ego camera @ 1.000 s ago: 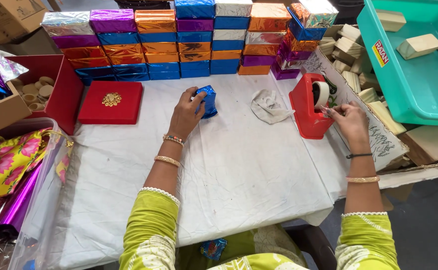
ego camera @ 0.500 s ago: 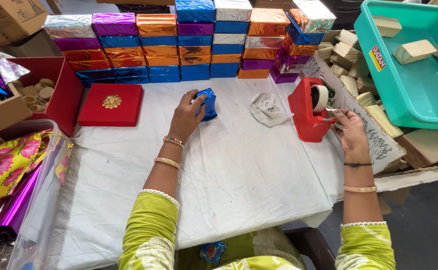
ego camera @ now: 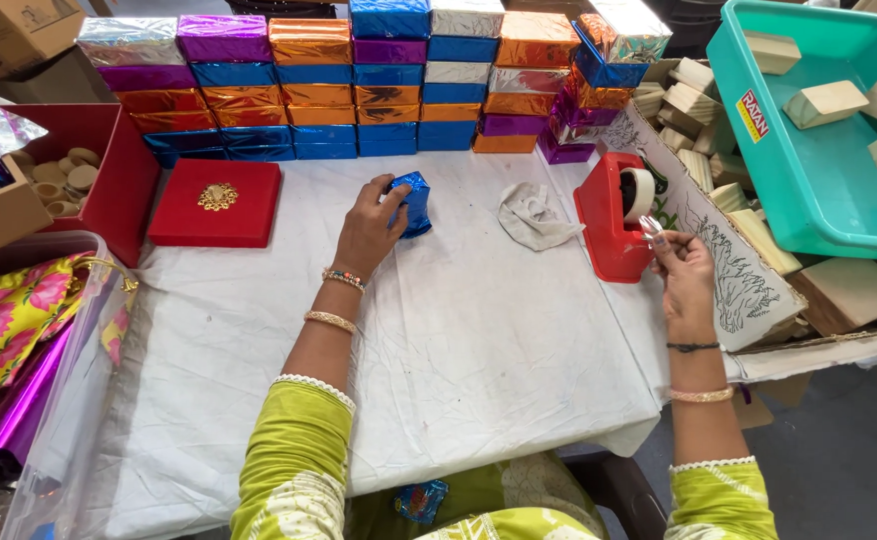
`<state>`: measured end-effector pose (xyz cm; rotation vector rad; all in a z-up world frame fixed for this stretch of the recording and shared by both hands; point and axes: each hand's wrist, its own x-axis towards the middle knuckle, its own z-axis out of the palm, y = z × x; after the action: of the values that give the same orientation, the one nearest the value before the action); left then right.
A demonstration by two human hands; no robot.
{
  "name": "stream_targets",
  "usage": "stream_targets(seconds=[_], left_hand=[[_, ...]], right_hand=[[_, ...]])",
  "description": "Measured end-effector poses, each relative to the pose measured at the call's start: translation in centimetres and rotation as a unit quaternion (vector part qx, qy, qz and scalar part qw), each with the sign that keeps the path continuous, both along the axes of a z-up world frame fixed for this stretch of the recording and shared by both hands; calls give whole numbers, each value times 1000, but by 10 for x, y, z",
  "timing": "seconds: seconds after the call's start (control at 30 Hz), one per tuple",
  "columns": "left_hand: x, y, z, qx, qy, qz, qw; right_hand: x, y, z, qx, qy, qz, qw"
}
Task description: The recorder is wrapping small wooden blocks in decorative metallic paper and securing them with tape.
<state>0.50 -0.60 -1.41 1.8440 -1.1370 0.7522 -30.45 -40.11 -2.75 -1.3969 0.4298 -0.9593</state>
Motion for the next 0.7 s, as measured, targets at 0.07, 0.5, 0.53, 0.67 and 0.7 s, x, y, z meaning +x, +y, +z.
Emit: stream_targets(seconds=[0.07,0.5,0.53,0.67,0.7], left_hand=[[0,0,0,2,11,-1,1000],[-1,0,1,-14,10,-6,1000],[-2,0,2,-15,14,-9,1000],[-2,2,2,-14,7,-19,1000],[-2,3,2,-16,6,-13,1000]], right_hand=[[0,10,-6,24,-40,-21,999],[3,-3,-55,157,-106,-18,982],[6,-8,-61,161,-114,-17,980],[13,-17,-75,162,-131,-15,978],[13,-14,-73,162,-130,-9,978]])
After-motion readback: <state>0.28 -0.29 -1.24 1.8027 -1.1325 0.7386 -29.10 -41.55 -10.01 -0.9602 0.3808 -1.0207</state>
